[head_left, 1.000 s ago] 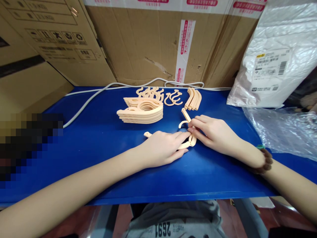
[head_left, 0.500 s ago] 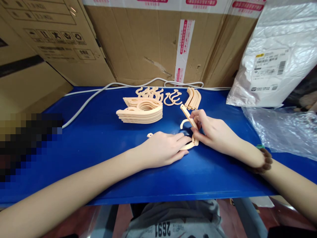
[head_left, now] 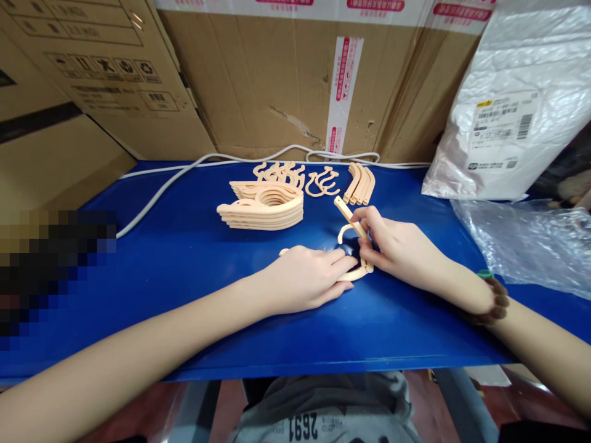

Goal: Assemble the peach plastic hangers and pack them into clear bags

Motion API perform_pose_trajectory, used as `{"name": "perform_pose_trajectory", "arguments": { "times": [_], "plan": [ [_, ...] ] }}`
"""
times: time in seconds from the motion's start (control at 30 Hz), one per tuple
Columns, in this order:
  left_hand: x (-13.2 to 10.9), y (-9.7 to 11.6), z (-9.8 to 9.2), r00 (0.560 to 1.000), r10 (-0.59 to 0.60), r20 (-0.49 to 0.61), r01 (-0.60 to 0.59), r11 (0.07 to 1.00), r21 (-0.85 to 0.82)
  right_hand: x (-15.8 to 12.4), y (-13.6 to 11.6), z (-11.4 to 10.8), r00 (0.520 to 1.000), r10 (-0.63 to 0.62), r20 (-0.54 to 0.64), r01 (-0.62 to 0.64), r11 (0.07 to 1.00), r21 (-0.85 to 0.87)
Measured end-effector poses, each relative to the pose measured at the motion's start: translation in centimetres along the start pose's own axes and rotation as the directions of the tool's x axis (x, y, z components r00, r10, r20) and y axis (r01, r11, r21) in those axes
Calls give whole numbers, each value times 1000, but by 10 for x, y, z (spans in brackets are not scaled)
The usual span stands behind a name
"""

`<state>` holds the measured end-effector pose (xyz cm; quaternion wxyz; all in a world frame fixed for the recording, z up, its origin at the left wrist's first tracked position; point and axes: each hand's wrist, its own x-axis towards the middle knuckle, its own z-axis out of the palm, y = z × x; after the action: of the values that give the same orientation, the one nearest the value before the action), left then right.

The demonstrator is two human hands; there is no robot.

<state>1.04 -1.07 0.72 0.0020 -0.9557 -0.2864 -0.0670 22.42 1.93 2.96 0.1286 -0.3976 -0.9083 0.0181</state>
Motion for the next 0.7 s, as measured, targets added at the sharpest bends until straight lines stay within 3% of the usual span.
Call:
{"name": "perform_pose_trajectory", "arguments": {
  "times": [0.5, 0.7],
  "plan": [
    [-2, -2, 4, 995, 61, -80, -64, 997, -36, 0, 4, -3, 999, -39, 32, 41, 997, -58],
    [-2, -3, 5, 991, 12, -130, -19, 999, -50, 0, 10, -4, 998, -55, 33, 59, 989, -136]
  ]
}}
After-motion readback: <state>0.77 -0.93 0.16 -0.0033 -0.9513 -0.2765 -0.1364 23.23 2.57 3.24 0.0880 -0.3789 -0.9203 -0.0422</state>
